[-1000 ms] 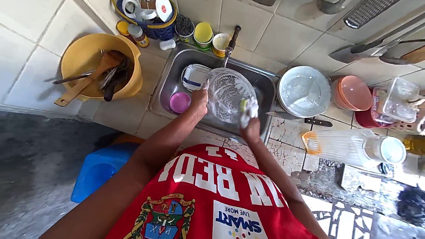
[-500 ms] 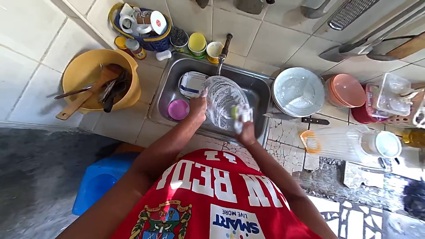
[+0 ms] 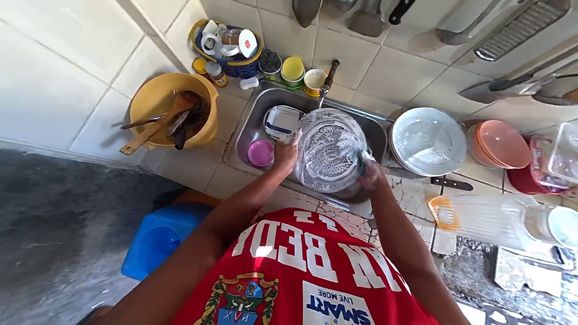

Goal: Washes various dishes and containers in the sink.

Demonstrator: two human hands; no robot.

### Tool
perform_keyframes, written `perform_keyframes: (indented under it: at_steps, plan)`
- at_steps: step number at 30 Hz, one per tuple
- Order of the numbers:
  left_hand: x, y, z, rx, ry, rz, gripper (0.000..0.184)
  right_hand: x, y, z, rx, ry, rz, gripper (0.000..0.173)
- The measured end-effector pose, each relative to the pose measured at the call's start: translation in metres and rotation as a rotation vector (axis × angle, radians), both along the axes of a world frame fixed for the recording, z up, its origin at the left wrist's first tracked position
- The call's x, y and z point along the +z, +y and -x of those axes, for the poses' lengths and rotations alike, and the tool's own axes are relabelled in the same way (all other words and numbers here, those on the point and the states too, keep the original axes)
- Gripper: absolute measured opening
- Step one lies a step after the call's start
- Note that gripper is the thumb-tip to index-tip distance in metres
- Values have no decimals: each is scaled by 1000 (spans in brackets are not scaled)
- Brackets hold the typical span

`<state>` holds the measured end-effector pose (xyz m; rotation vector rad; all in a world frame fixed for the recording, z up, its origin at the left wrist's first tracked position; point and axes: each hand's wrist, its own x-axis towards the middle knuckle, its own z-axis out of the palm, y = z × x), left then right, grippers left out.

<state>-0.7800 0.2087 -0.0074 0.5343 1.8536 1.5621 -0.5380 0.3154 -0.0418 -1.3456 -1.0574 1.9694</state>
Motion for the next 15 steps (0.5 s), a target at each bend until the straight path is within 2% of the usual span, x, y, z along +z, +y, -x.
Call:
perform_keyframes:
  at_steps: [2, 4, 6, 8, 9, 11, 13, 15]
  plan:
    - [-22, 3, 4, 12, 80, 59, 38, 29, -23, 0, -41, 51, -85, 37]
    - [-17, 4, 1, -99, 19, 158, 44, 61, -42, 6, 10, -33, -311, 37]
    - [4, 9, 0, -264, -237, 164, 57, 77, -61, 11, 180, -250, -712, 34]
    - [23, 12, 6, -326, -507, 80, 62, 84, -87, 22, 394, -484, -1051, 28]
    - [28, 13, 10, -300, -620, 50, 62, 78, -99, 28, 489, -570, -1183, 21]
    - [17, 7, 14, -282, -780, 35, 42, 48, -115, 29, 535, -622, -1450, 9]
    - [-1, -2, 12, -283, -888, 24, 39, 27, -121, 24, 547, -620, -1557, 10]
    - [-11, -8, 6, -246, -902, 54, 36, 23, -127, 23, 587, -598, -1576, 13]
